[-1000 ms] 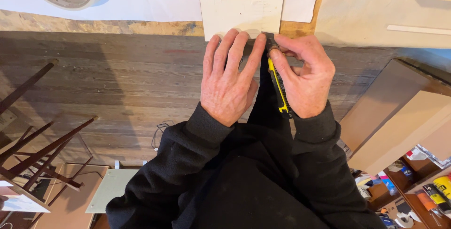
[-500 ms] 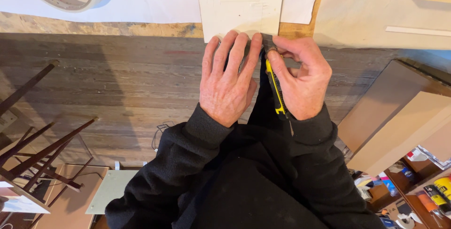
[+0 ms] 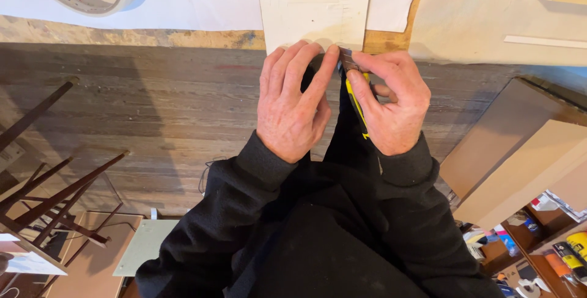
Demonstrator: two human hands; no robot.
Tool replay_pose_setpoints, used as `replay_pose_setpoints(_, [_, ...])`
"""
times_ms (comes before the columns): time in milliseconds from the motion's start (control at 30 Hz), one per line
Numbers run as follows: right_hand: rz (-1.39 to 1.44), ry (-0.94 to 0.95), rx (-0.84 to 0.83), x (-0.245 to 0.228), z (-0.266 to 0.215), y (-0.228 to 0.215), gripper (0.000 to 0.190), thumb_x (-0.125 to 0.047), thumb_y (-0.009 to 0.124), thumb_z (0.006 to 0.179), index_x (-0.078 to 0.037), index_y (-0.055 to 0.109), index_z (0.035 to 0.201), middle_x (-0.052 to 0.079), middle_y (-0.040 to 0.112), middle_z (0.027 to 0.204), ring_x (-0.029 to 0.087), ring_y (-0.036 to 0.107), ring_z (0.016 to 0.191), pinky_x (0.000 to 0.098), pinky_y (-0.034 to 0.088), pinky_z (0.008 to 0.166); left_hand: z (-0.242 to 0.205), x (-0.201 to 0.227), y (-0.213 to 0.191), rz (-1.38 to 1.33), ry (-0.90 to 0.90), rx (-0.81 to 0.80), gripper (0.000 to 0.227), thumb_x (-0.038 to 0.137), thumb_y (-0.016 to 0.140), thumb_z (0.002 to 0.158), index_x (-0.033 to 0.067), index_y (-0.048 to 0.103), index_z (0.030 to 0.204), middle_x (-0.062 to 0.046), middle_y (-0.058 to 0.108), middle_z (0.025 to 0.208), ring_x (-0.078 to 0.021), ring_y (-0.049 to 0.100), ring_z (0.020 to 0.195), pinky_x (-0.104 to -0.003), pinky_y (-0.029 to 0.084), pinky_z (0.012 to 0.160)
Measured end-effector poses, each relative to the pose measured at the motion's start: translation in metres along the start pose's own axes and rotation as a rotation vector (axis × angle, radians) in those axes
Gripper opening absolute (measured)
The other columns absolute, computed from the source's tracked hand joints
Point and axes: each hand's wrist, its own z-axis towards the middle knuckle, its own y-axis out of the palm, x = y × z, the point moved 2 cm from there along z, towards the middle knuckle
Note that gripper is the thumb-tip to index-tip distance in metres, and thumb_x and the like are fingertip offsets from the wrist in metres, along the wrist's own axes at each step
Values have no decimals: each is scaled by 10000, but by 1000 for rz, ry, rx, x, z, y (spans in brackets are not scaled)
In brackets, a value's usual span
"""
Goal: Applying adhesive tape to a frame spacer and placing it into a picture frame.
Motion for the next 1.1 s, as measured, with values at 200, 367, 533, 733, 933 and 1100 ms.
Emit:
replay_pose_setpoints(200, [52,-2,-11,-1,0,2,306,150,835,948,39,744,1219,136,662,1143,173,647,893,217,542,667,-4,-8,-2,-150,10,-11,651,-58,741,841,-34,601,1477,-205,522,1509,-402,536,1437,-586,387,1307])
replay_pose_setpoints(367, [109,30,-35,-5,1,1,299,141,818,958,33,739,1225,125,658,1151,163,641,902,208,526,674,-6,-16,-1,-231,52,-6,644,-86,741,830,-65,596,1458,-243,528,1500,-449,557,1421,-599,409,1279])
replay_pose_setpoints(533, [124,33,-19,-8,0,0,287,146,816,949,46,737,1207,124,658,1148,165,648,895,210,529,673,-10,-20,1,-240,45,-23,672,-85,752,834,-34,575,1481,-227,524,1529,-438,539,1469,-597,382,1312])
replay_pose_setpoints(733, [8,-1,59,-15,-3,-4,235,178,771,964,94,719,1178,148,653,1078,217,636,910,289,531,762,-10,-12,5,-147,31,13,672,-76,795,846,-29,586,1483,-198,542,1530,-411,560,1463,-575,408,1307])
replay_pose_setpoints(933, [19,34,50,-16,-1,1,260,165,788,951,74,731,1188,133,649,1065,199,639,892,268,524,712,-7,-4,6,-13,15,27,640,-34,804,848,-7,636,1465,-190,553,1488,-394,551,1427,-585,402,1294])
replay_pose_setpoints(1100, [24,44,43,-17,0,4,277,162,797,944,63,739,1196,124,651,1086,189,636,905,245,531,679,-7,-6,9,13,20,33,665,-33,815,833,-9,630,1471,-196,556,1494,-396,561,1429,-595,414,1292])
